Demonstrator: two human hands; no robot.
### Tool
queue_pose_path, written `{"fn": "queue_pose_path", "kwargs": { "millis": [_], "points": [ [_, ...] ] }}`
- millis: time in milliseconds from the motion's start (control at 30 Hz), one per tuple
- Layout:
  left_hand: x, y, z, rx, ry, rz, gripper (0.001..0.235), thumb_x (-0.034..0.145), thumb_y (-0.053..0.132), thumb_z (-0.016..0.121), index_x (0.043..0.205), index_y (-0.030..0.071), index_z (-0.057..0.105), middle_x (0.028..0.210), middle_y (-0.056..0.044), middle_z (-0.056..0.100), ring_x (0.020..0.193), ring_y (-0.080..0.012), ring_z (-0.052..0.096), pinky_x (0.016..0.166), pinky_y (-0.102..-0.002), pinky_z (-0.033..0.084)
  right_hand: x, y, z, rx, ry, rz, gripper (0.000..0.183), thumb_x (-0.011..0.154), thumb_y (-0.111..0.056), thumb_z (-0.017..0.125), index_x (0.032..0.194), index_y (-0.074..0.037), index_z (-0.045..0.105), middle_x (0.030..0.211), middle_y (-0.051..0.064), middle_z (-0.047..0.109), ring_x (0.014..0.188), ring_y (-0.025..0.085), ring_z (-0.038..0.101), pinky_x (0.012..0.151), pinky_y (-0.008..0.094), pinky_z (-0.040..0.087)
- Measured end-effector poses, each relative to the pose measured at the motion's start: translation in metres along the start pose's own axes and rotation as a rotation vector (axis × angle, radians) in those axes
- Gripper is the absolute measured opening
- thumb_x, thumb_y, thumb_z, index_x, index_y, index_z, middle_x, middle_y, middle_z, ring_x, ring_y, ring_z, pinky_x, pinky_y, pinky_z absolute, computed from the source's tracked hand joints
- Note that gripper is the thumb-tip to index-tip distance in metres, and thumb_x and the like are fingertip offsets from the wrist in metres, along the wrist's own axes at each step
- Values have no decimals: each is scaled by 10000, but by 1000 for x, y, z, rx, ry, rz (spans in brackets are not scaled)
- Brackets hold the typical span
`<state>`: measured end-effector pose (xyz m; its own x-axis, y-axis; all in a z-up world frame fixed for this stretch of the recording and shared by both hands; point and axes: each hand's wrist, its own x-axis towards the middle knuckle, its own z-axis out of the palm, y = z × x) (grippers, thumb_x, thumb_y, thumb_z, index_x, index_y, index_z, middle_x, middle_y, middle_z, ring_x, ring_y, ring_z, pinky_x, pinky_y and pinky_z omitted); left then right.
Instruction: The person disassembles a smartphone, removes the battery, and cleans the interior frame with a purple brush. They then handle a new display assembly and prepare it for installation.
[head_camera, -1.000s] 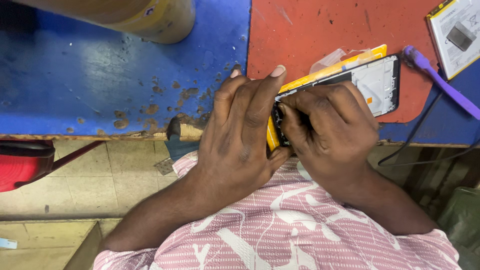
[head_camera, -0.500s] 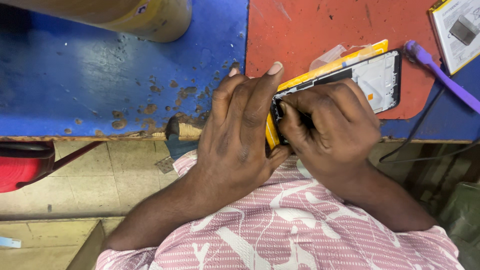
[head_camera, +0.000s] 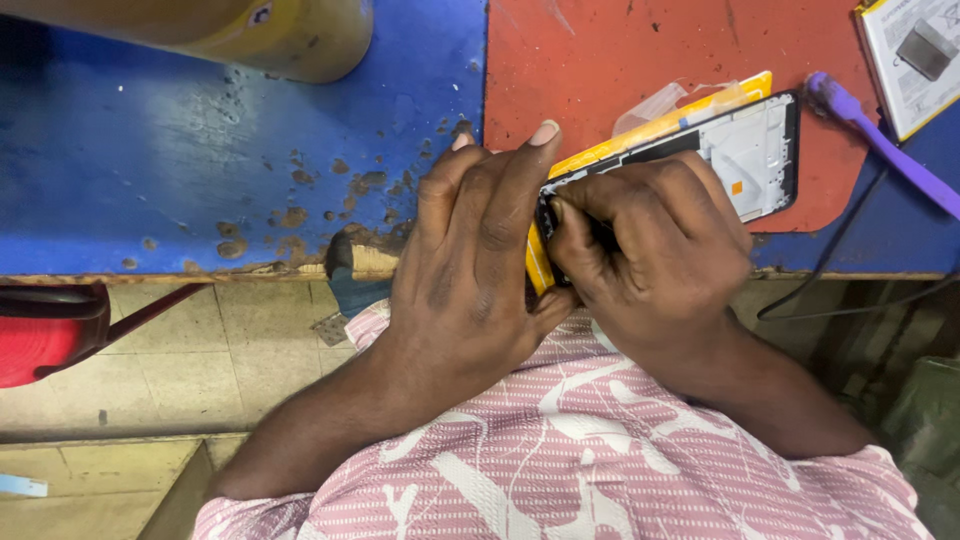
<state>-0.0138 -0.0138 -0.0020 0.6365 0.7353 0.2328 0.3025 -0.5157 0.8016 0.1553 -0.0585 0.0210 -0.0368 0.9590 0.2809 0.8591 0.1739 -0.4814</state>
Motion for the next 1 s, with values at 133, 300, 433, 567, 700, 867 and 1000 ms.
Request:
{"fn": "queue_pose_path", "kwargs": {
  "millis": [133,300,433,567,700,867,1000],
  "points": [
    [0,0,2,29,8,34,1096,815,245,932,1556,-30,173,1377,-220,488,1308,-349,519,1274,-557,314,-1,-1,-1,-11,19,7,159,953,-34,822,979,1,669,952,112,658,858,272,643,747,397,525],
    [0,0,1,15,-24,20,1098,753,243,946,1506,-47,202,1392,-239,475,1266,-373,529,1222,-574,335,-6,3,-4,-35,42,38,158,963,-32,825,1006,-10,674,953,106,656,848,269,638,699,367,515],
    [-1,-1,1,34,-29,16,1082,746,234,949,1499,-36,219,1442,-230,448,1293,-389,483,1215,-589,366,-12,9,-8,-56,56,80,142,1012,-28,830,1036,-16,690,971,93,660,825,245,641,715,350,517],
    [-2,-1,3,58,-22,15,1084,773,269,955,1514,-29,222,1445,-224,439,1302,-382,464,1222,-598,385,-17,16,-11,-66,73,129,158,1055,-39,844,1034,-3,692,962,90,663,810,214,642,705,319,515],
    [-1,0,4,59,-25,-9,1095,775,289,965,1529,-15,231,1383,-207,478,1290,-377,472,1225,-592,395,-20,23,-12,-65,105,144,168,1037,-45,852,1014,5,694,935,101,654,771,197,639,662,304,509],
    [-2,0,3,54,-23,-25,1123,779,292,972,1553,-7,216,1364,-196,499,1282,-368,475,1225,-573,410,-18,19,-16,-23,54,132,114,1038,-25,806,1043,-5,694,959,92,672,821,190,661,698,297,524],
    [-2,-2,4,26,-6,-7,1129,733,277,964,1527,-18,218,1397,-214,483,1263,-367,481,1180,-552,410,-11,9,-13,40,-6,41,137,970,-37,812,990,-3,681,932,103,685,810,233,651,696,353,512]
  ]
}}
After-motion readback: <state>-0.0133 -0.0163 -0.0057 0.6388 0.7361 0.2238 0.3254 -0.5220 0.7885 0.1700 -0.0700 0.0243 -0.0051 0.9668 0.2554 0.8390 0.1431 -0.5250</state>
